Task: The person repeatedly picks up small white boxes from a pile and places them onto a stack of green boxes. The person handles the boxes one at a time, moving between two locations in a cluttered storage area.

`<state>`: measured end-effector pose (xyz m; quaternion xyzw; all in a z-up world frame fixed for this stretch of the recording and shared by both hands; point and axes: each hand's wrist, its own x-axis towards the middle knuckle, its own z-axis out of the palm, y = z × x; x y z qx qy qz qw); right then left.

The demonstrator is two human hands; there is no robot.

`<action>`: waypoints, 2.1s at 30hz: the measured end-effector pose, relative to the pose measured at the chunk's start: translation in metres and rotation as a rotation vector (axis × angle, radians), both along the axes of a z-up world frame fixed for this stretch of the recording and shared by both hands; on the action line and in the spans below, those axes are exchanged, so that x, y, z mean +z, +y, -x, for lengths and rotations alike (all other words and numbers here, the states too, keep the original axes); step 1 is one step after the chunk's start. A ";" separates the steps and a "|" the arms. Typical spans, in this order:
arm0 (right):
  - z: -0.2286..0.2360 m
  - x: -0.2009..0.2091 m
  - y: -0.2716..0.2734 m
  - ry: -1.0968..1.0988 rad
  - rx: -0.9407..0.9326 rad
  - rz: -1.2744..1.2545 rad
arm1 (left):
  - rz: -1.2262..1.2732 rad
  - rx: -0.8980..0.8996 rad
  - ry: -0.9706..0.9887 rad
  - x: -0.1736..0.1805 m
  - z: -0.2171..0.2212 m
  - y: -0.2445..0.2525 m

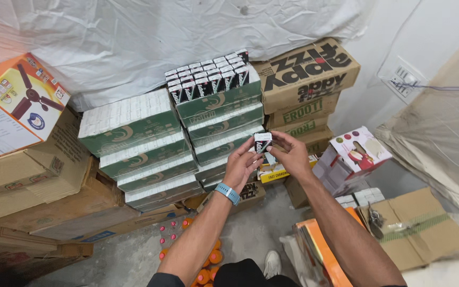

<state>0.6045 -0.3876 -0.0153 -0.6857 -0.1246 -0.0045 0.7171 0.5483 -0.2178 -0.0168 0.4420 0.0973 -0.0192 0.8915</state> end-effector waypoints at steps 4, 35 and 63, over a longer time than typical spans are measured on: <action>-0.058 -0.004 0.005 -0.024 0.045 0.036 | -0.017 0.039 0.005 0.014 -0.042 -0.002; -0.409 -0.040 0.083 -0.001 0.029 -0.013 | -0.018 -0.059 -0.025 0.069 -0.325 0.012; -0.442 -0.047 0.101 0.100 0.247 0.004 | -0.027 0.180 0.024 0.032 -0.364 -0.020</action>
